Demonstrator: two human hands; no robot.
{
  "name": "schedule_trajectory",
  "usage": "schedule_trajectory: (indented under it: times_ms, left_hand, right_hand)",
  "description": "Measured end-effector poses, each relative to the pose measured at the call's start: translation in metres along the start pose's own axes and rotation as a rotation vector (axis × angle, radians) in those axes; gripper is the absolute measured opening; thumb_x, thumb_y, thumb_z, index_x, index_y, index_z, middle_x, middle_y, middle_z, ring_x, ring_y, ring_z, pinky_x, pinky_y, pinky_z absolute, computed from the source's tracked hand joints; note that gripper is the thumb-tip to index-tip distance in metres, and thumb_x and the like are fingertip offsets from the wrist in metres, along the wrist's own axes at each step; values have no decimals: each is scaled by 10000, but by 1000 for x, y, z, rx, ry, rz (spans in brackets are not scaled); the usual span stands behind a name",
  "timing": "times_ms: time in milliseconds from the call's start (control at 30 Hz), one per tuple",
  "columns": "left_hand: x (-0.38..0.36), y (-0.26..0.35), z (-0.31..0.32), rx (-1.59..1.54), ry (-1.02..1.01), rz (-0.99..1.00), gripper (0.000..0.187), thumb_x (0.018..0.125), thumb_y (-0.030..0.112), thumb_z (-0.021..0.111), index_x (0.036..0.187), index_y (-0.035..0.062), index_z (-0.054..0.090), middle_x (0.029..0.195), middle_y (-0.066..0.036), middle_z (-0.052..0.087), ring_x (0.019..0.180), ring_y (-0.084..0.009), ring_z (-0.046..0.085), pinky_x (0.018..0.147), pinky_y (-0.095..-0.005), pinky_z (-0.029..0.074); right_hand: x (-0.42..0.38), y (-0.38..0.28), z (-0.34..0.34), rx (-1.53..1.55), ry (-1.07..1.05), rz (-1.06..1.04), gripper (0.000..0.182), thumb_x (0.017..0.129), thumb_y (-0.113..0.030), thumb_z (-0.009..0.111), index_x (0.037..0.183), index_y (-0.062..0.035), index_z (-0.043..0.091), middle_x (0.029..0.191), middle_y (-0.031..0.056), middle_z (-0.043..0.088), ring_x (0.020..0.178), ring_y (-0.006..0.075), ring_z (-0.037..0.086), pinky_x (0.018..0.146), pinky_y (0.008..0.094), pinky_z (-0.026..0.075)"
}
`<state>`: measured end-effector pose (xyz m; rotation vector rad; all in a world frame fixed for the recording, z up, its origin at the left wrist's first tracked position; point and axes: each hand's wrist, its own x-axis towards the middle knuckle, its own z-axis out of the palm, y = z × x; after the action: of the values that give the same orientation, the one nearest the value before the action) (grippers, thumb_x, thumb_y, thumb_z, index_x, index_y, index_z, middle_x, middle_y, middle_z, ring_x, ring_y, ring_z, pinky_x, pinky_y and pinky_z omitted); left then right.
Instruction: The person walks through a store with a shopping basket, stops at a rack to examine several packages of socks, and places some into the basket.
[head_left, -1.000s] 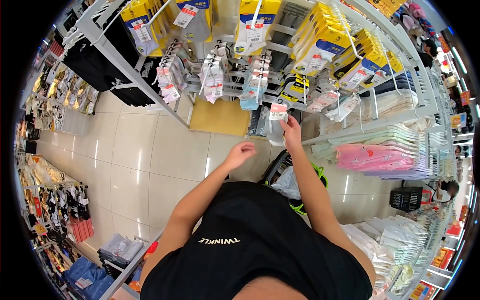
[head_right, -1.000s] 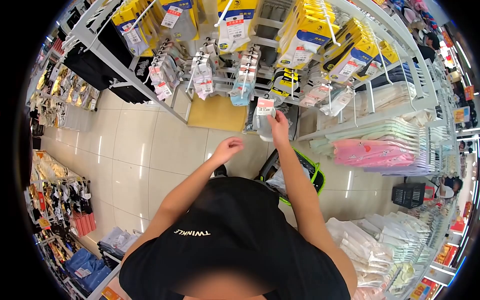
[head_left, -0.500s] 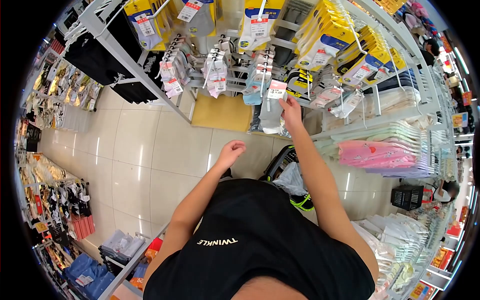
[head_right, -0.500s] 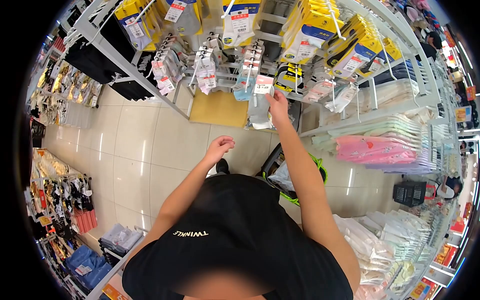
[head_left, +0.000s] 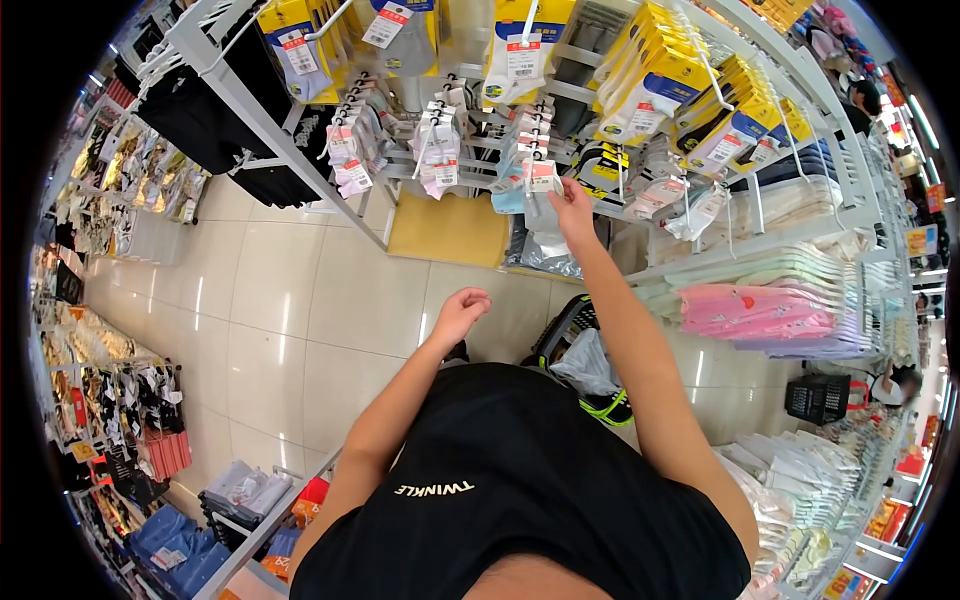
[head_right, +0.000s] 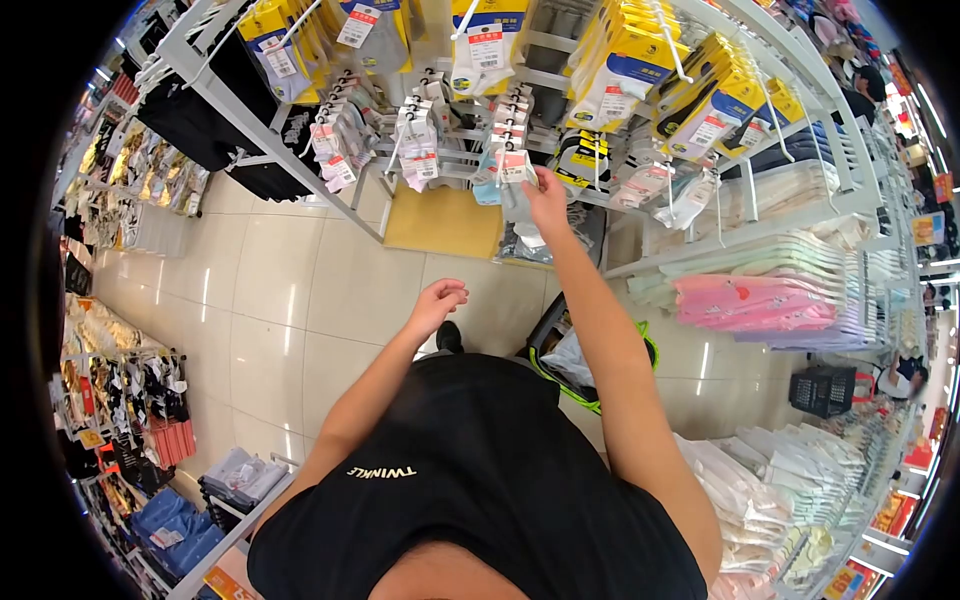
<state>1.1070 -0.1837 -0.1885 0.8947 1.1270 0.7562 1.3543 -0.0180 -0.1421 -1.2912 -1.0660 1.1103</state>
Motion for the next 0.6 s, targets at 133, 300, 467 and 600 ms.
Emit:
schedule_trajectory:
  times_ms: [133,300,467,600]
  left_hand:
    - [-5,-2,-8,43,-2,-18,303,863,165,595,1126,17,568,1049,-77,660,917,-135,620,755,-260,453]
    - [-14,0,-12,30,32,-25,297,848,156,604,1108,13,581,989,-57,654,875,-117,600,741,-252,447]
    - [-19,-5,-14,-20,55,-24,283,833,143,620,1083,12,599,925,-36,648,832,-97,577,718,-238,438]
    - [-21,-5,-14,-22,62,-32,277,833,134,616,1082,14,601,923,-31,648,833,-94,577,712,-234,438]
  right_hand:
    - [6,-1,3,-143,10,-50,365,853,-41,632,1196,16,521,1048,65,632,900,115,577,794,258,456]
    - [12,4,-3,-391,83,-228,352,855,-53,625,1189,11,535,1034,103,643,885,166,603,786,286,468]
    - [2,-23,-2,-707,182,-392,294,835,-64,612,1126,-31,587,1043,184,621,943,362,595,813,399,467]
    - [5,-29,-7,-751,181,-474,310,820,-34,596,1129,-41,588,1031,175,604,929,362,582,802,408,463]
